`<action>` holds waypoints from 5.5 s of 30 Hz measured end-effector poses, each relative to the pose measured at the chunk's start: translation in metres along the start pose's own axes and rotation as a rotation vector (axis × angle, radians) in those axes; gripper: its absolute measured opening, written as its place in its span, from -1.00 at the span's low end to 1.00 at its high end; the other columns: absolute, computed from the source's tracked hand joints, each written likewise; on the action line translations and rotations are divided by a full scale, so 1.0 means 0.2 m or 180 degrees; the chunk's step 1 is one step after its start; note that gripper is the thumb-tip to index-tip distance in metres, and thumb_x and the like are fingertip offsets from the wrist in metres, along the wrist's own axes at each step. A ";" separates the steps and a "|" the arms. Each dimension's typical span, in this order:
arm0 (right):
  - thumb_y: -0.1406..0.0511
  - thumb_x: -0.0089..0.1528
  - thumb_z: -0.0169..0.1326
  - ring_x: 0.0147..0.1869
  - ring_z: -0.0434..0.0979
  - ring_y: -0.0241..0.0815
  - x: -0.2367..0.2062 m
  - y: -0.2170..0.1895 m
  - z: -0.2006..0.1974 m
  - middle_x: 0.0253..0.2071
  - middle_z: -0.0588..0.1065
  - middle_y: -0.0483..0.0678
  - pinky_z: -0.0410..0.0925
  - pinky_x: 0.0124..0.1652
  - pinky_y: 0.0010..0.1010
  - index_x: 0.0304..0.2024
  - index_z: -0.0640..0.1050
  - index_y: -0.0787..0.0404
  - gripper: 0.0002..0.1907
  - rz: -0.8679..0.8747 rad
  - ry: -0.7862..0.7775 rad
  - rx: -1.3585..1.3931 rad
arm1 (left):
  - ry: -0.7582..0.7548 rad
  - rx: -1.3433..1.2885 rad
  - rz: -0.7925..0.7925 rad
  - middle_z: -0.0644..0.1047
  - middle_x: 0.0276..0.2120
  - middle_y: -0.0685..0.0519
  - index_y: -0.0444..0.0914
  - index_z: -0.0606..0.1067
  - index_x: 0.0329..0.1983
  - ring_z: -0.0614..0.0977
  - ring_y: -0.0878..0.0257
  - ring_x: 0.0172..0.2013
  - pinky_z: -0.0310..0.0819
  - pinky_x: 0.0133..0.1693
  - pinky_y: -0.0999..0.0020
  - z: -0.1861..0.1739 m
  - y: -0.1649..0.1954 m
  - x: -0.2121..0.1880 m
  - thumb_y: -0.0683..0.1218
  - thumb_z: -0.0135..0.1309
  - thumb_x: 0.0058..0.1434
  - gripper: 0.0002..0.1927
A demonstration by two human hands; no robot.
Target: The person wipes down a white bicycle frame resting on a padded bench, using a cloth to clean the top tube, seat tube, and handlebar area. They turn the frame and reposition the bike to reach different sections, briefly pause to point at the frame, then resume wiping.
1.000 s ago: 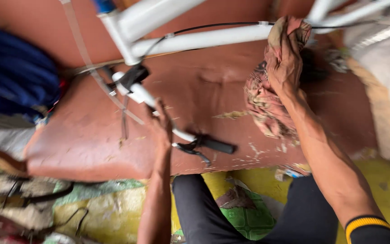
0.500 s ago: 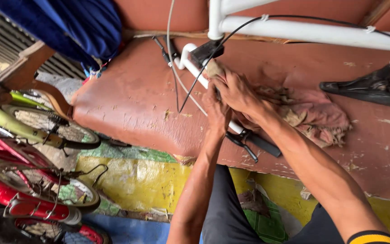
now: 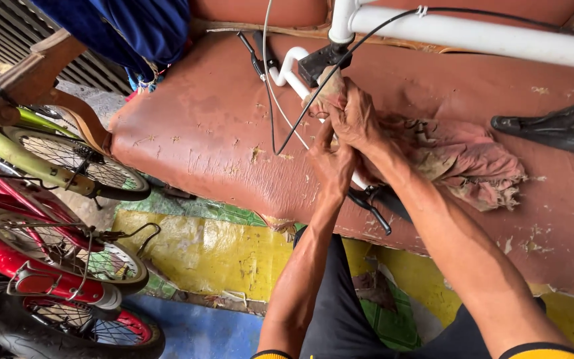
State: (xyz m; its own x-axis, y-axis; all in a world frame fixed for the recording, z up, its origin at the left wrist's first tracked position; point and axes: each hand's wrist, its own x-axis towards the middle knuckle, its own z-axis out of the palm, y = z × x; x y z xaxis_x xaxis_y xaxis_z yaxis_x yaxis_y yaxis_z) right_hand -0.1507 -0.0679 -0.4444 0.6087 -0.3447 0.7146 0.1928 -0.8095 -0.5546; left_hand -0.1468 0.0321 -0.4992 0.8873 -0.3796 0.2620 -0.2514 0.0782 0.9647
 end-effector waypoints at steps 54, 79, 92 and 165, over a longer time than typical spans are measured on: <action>0.29 0.17 0.24 -0.24 0.58 0.00 -0.49 -0.07 -0.31 -0.35 0.56 0.10 0.44 -0.22 -0.16 -0.14 0.62 0.25 -0.76 -0.0071 -0.1756 -0.1576 | -0.0787 0.0146 -0.0425 0.69 -0.13 -0.17 -0.31 0.62 0.06 0.72 0.05 -0.05 0.58 0.01 0.14 -0.21 0.21 0.23 0.45 0.10 0.10 -0.19; 0.31 0.36 -0.02 -0.19 0.55 -0.25 0.31 0.04 0.11 -0.18 0.54 -0.03 0.46 -0.24 -0.38 -0.02 0.50 0.19 -0.82 0.2652 -0.1593 0.1604 | 0.0023 0.0208 0.0581 0.67 -0.38 -0.08 -0.30 0.65 -0.08 0.61 0.27 -0.58 0.49 -0.52 0.31 -0.11 0.15 0.17 0.14 0.10 0.38 -0.59; 0.24 0.42 -0.12 -0.13 0.53 -0.16 0.40 0.21 0.38 -0.14 0.52 0.05 0.44 -0.18 -0.31 0.03 0.47 0.25 -0.74 0.2051 -0.1375 0.0982 | -0.0232 0.0314 0.0200 0.60 -0.61 0.03 -0.25 0.64 0.05 0.60 0.32 -0.64 0.46 -0.53 0.33 -0.17 0.19 0.17 0.13 0.07 0.40 -0.59; 0.21 0.55 -0.10 0.07 0.46 0.13 0.13 -0.30 0.05 -0.11 0.40 0.22 0.34 0.10 -0.01 -0.04 0.45 0.38 -0.69 -0.0018 0.0508 -0.0862 | -0.0605 0.0324 0.0056 0.66 -0.23 -0.10 -0.20 0.61 0.06 0.69 0.10 -0.33 0.63 -0.25 0.21 -0.24 0.06 0.02 0.04 0.20 0.21 -0.61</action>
State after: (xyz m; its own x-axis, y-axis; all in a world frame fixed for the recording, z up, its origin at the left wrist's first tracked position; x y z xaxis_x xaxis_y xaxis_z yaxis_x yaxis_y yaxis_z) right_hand -0.1388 -0.0241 -0.3969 0.4757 -0.3926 0.7872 -0.0292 -0.9014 -0.4320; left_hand -0.1267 0.0760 -0.4858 0.7960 -0.5467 0.2598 -0.3125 -0.0036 0.9499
